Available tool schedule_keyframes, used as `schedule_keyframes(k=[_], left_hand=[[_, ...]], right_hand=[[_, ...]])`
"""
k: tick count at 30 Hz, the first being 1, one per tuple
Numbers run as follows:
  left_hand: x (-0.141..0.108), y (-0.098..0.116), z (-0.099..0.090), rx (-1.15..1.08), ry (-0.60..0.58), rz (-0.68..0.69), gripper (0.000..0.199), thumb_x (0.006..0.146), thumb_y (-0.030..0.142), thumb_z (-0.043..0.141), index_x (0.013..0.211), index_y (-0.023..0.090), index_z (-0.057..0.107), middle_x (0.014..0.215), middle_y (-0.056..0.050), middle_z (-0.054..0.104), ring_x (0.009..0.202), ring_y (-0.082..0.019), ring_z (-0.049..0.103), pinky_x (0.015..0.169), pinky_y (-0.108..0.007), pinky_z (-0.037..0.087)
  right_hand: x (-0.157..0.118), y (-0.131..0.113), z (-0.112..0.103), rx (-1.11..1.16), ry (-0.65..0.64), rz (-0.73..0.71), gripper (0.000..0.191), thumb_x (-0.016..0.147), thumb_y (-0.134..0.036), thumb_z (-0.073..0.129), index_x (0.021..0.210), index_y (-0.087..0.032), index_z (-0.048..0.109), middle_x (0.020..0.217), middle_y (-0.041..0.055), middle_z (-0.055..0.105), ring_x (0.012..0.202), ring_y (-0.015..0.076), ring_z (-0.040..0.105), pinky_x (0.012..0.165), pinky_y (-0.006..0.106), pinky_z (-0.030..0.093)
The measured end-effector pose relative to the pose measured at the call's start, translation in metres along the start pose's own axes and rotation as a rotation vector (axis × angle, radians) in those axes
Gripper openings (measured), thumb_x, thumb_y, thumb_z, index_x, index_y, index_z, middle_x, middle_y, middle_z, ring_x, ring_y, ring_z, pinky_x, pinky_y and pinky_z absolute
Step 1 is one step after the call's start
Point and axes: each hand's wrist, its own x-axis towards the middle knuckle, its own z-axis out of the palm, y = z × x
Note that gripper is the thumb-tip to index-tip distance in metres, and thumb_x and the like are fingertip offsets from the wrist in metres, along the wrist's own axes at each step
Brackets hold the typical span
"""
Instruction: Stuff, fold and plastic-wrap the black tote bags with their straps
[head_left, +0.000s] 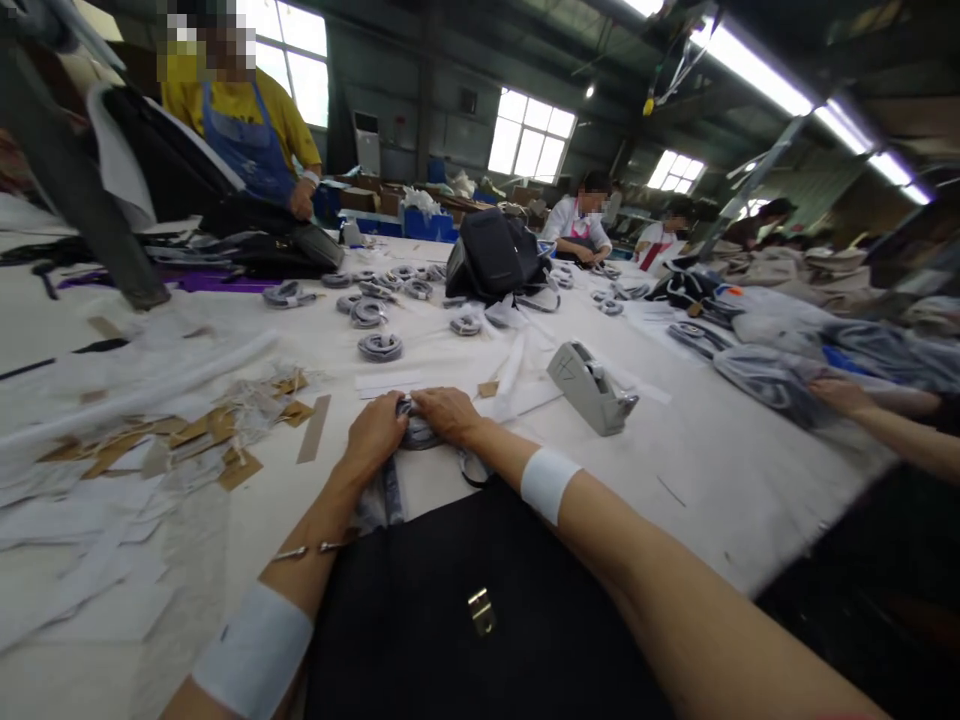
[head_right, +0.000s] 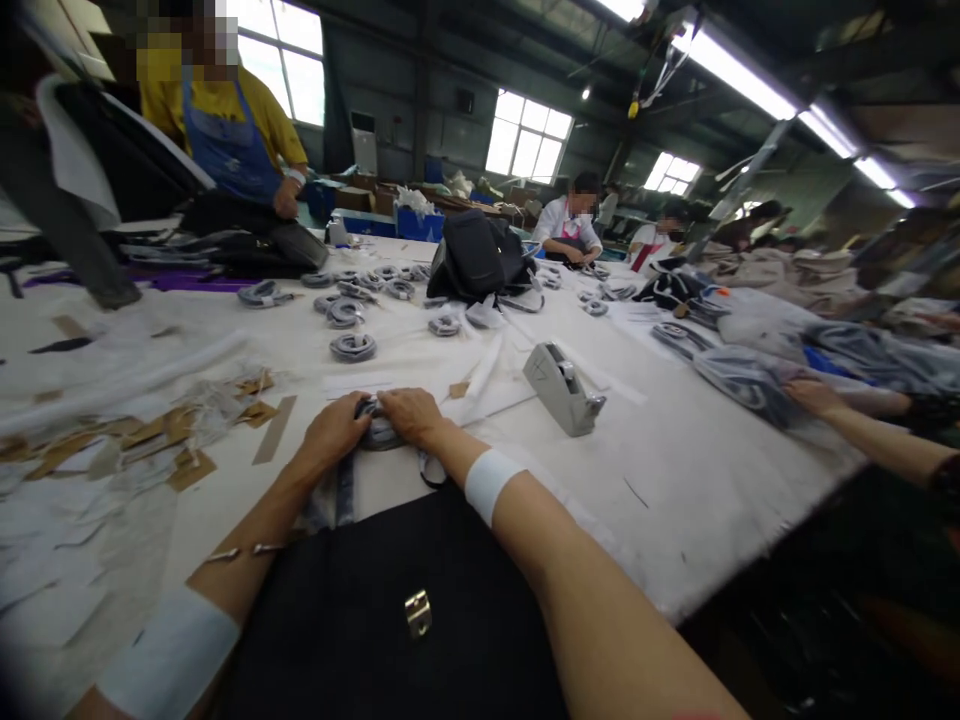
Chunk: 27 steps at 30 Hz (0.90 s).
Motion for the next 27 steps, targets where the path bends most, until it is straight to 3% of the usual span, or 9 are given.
schedule_keyframes(k=[4, 7, 10, 13, 17, 20, 22, 24, 27], left_hand=[[0.0, 0.001, 0.004, -0.026, 0.066, 0.024, 0.041, 0.08, 0.016, 0.046, 0.119, 0.016, 0.056, 0.12, -0.014, 0.062, 0.111, -0.028, 0.056, 0.098, -0.039, 0.04], [0.001, 0.004, 0.001, -0.081, 0.061, 0.042, 0.038, 0.079, 0.014, 0.047, 0.115, 0.014, 0.058, 0.118, -0.015, 0.063, 0.111, -0.028, 0.057, 0.1, -0.038, 0.039], [-0.004, 0.006, -0.015, -0.126, 0.065, 0.049, 0.041, 0.078, 0.021, 0.057, 0.118, 0.01, 0.055, 0.123, -0.016, 0.06, 0.116, -0.027, 0.054, 0.102, -0.035, 0.038], [-0.028, 0.0, -0.041, -0.149, 0.084, 0.012, 0.049, 0.08, 0.032, 0.062, 0.119, 0.004, 0.052, 0.13, -0.02, 0.055, 0.125, -0.03, 0.046, 0.106, -0.036, 0.032], [-0.102, -0.02, -0.074, -0.202, 0.009, -0.101, 0.047, 0.083, 0.046, 0.055, 0.109, 0.007, 0.058, 0.118, -0.017, 0.062, 0.111, -0.031, 0.056, 0.099, -0.041, 0.04], [-0.185, -0.027, -0.091, -0.329, -0.128, -0.241, 0.056, 0.075, 0.065, 0.054, 0.1, 0.015, 0.063, 0.101, -0.012, 0.068, 0.095, -0.03, 0.063, 0.084, -0.04, 0.05], [-0.241, -0.019, -0.096, -0.53, -0.185, -0.376, 0.063, 0.069, 0.073, 0.056, 0.1, 0.018, 0.064, 0.098, -0.011, 0.069, 0.091, -0.029, 0.065, 0.077, -0.039, 0.053], [-0.289, -0.001, -0.097, -0.737, -0.198, -0.46, 0.068, 0.065, 0.074, 0.061, 0.104, 0.018, 0.064, 0.101, -0.012, 0.07, 0.09, -0.03, 0.066, 0.077, -0.04, 0.054], [-0.331, 0.03, -0.093, -0.908, -0.184, -0.495, 0.073, 0.062, 0.071, 0.068, 0.117, 0.022, 0.061, 0.106, -0.013, 0.07, 0.095, -0.031, 0.066, 0.08, -0.04, 0.054]], right_hand=[[-0.012, 0.01, -0.016, -0.037, 0.036, -0.059, 0.038, 0.097, -0.036, 0.043, 0.131, -0.019, 0.048, 0.132, 0.0102, 0.057, 0.123, 0.0238, 0.05, 0.108, 0.041, 0.028], [-0.041, 0.023, -0.038, -0.114, 0.076, -0.121, 0.046, 0.095, -0.034, 0.048, 0.138, -0.018, 0.044, 0.146, 0.012, 0.043, 0.135, 0.0255, 0.036, 0.114, 0.043, 0.016], [-0.086, 0.037, -0.062, -0.1, 0.096, -0.103, 0.048, 0.092, -0.03, 0.054, 0.138, -0.016, 0.046, 0.146, 0.0129, 0.043, 0.135, 0.0259, 0.038, 0.115, 0.043, 0.018], [-0.149, 0.057, -0.087, 0.055, 0.109, 0.026, 0.046, 0.09, -0.028, 0.056, 0.135, -0.019, 0.051, 0.142, 0.0098, 0.049, 0.13, 0.0258, 0.045, 0.111, 0.043, 0.029], [-0.258, 0.087, -0.113, 0.368, 0.055, 0.359, 0.043, 0.084, -0.04, 0.061, 0.122, -0.02, 0.064, 0.124, 0.0121, 0.064, 0.112, 0.0307, 0.06, 0.101, 0.048, 0.041], [-0.341, 0.088, -0.122, 0.787, -0.154, 0.574, 0.052, 0.071, -0.049, 0.07, 0.115, -0.021, 0.069, 0.113, 0.0165, 0.069, 0.097, 0.0326, 0.067, 0.085, 0.049, 0.05], [-0.384, 0.069, -0.121, 1.067, -0.286, 0.642, 0.066, 0.061, -0.042, 0.079, 0.123, -0.023, 0.064, 0.116, 0.02, 0.066, 0.097, 0.0304, 0.067, 0.08, 0.043, 0.051], [-0.41, 0.038, -0.111, 1.167, -0.275, 0.645, 0.078, 0.049, -0.03, 0.086, 0.124, -0.024, 0.063, 0.118, 0.0202, 0.066, 0.099, 0.0311, 0.067, 0.08, 0.041, 0.051], [-0.419, -0.007, -0.087, 1.052, -0.12, 0.581, 0.058, 0.053, -0.027, 0.083, 0.11, -0.025, 0.071, 0.105, 0.0096, 0.072, 0.094, 0.0306, 0.066, 0.083, 0.04, 0.053]])
